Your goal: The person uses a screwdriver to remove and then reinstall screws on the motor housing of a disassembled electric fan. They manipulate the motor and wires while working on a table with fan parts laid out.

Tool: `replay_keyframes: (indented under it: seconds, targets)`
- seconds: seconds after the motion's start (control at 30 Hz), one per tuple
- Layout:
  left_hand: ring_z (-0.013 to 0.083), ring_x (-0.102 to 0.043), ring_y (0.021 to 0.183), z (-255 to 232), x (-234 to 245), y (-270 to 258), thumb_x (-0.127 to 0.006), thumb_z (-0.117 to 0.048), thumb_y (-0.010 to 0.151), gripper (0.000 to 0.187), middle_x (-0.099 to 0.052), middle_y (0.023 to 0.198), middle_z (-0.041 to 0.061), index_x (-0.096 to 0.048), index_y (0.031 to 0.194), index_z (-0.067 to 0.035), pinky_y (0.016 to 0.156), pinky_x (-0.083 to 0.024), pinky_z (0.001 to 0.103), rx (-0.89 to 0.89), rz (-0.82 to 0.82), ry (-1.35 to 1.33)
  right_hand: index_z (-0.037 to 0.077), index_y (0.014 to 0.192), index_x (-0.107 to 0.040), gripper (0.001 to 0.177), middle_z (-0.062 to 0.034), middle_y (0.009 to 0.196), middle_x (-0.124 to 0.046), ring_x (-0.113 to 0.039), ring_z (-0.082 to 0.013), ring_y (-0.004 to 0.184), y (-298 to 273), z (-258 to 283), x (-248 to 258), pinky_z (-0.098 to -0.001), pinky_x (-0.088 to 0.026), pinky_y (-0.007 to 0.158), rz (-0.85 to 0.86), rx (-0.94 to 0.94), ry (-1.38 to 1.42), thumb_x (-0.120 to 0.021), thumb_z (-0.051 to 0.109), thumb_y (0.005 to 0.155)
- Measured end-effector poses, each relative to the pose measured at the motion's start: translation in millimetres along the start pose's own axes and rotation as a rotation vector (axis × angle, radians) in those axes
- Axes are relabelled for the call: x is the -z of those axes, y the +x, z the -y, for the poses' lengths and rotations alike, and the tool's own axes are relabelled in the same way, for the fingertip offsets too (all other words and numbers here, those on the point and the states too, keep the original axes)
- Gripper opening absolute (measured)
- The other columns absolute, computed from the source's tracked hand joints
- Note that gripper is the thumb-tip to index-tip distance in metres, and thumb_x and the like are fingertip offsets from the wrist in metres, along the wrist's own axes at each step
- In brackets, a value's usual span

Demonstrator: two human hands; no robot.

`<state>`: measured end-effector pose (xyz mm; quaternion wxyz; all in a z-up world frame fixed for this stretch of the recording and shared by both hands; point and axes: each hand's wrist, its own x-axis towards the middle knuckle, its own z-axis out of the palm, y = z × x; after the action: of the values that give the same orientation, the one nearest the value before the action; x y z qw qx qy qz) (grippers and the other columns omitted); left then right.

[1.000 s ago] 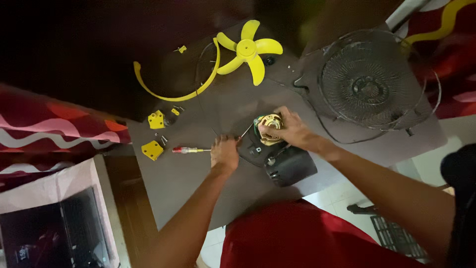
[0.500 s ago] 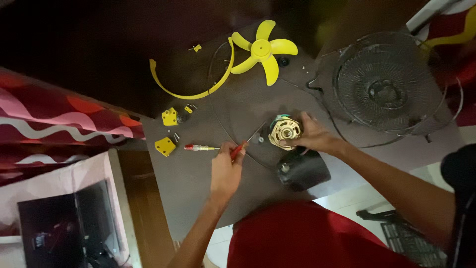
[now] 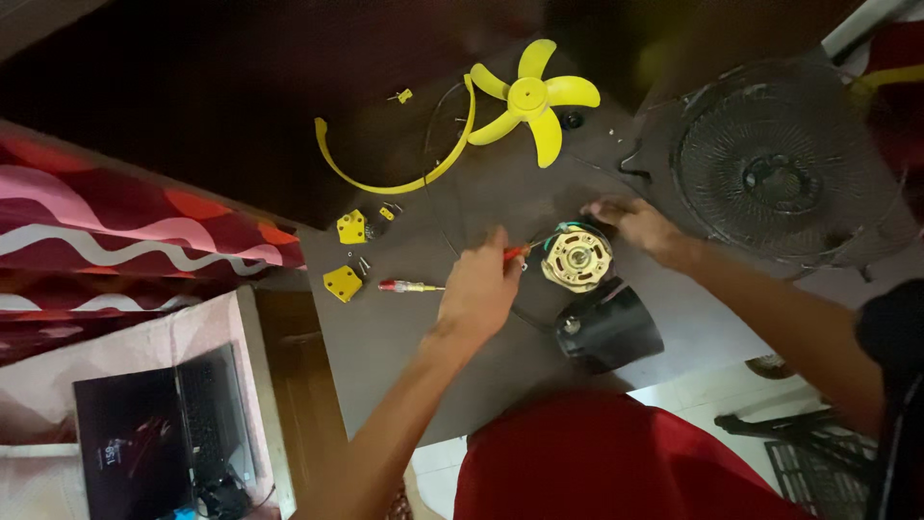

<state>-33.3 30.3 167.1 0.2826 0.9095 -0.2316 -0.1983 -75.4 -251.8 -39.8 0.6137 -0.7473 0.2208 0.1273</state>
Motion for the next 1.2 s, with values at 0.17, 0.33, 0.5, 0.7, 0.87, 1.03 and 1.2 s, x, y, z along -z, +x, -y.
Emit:
replay_keyframes:
  seconds: [0.17,0.33,0.5,0.7,0.87,1.03,1.2]
  targets:
    - [0.0496,-0.067,0.091,-2,-1,9,-0.061,-0.022,0.098,0.022,-0.072,0.094,0.026,-0.056,0.106,-0.002,0.078,-0.051,0.059,0.034,0.082,-0.003,0.019,0.128,-0.072,0.037,-0.0009,0.135,-0.070,-0.063,-0.0218,0.123,35,2,0,-0.0422,-0.051,0.103,0.135,-0.224,-0.166,-0.062,0.034,0.096]
    - [0.0480,-0.068,0.095,-6,3,17,-0.062,-0.020,0.096,0.025,-0.071,0.097,0.027,-0.055,0.113,-0.002,0.084,-0.054,0.056,-0.017,0.120,0.067,0.018,0.133,-0.069,0.037,-0.0013,0.142,-0.063,-0.057,-0.0210,0.128,44,-5,-9,-0.0399,-0.043,0.107,0.105,-0.399,-0.181,-0.062,0.024,0.097]
    - [0.0490,-0.066,0.098,-10,10,17,-0.063,-0.017,0.095,0.023,-0.070,0.103,0.028,-0.057,0.112,-0.002,0.084,-0.052,0.057,-0.053,0.129,0.086,0.012,0.140,-0.060,0.042,-0.0071,0.136,-0.065,-0.055,-0.0212,0.121,48,-19,2,-0.0401,-0.044,0.099,0.335,-0.400,0.091,-0.059,0.022,0.100]
    - [0.0406,-0.072,0.099,-15,12,24,-0.059,-0.018,0.095,0.023,-0.070,0.104,0.022,-0.054,0.113,-0.004,0.085,-0.056,0.051,-0.006,0.254,0.097,0.015,0.141,-0.059,0.041,-0.0087,0.133,-0.063,-0.058,-0.0214,0.113,28,-25,16,-0.0393,-0.049,0.096,0.372,-0.575,0.134,-0.052,0.027,0.102]
    - [0.0467,-0.065,0.102,-20,10,24,-0.064,-0.015,0.094,0.021,-0.068,0.113,0.022,-0.058,0.107,0.000,0.085,-0.052,0.055,-0.213,0.185,0.083,0.019,0.140,-0.059,0.041,-0.0055,0.132,-0.061,-0.056,-0.0197,0.108,11,-37,11,-0.0351,-0.051,0.089,0.305,-0.507,0.173,-0.058,0.022,0.100]
    - [0.0444,-0.066,0.104,-27,8,25,-0.063,-0.014,0.092,0.024,-0.066,0.116,0.021,-0.057,0.111,-0.001,0.087,-0.052,0.053,-0.267,0.200,0.065,0.020,0.138,-0.058,0.039,0.0023,0.131,-0.060,-0.059,-0.0120,0.104,2,-54,10,-0.0305,-0.055,0.085,0.247,-0.528,0.146,-0.054,0.029,0.100]
    - [0.0447,-0.065,0.104,-30,8,24,-0.065,-0.012,0.092,0.021,-0.065,0.116,0.021,-0.059,0.108,0.000,0.086,-0.051,0.054,-0.286,0.217,0.087,0.010,0.123,-0.071,0.031,0.0003,0.104,-0.070,-0.056,-0.0099,0.080,-2,-76,2,-0.0271,-0.044,0.065,0.259,-0.458,0.361,-0.060,0.028,0.100]
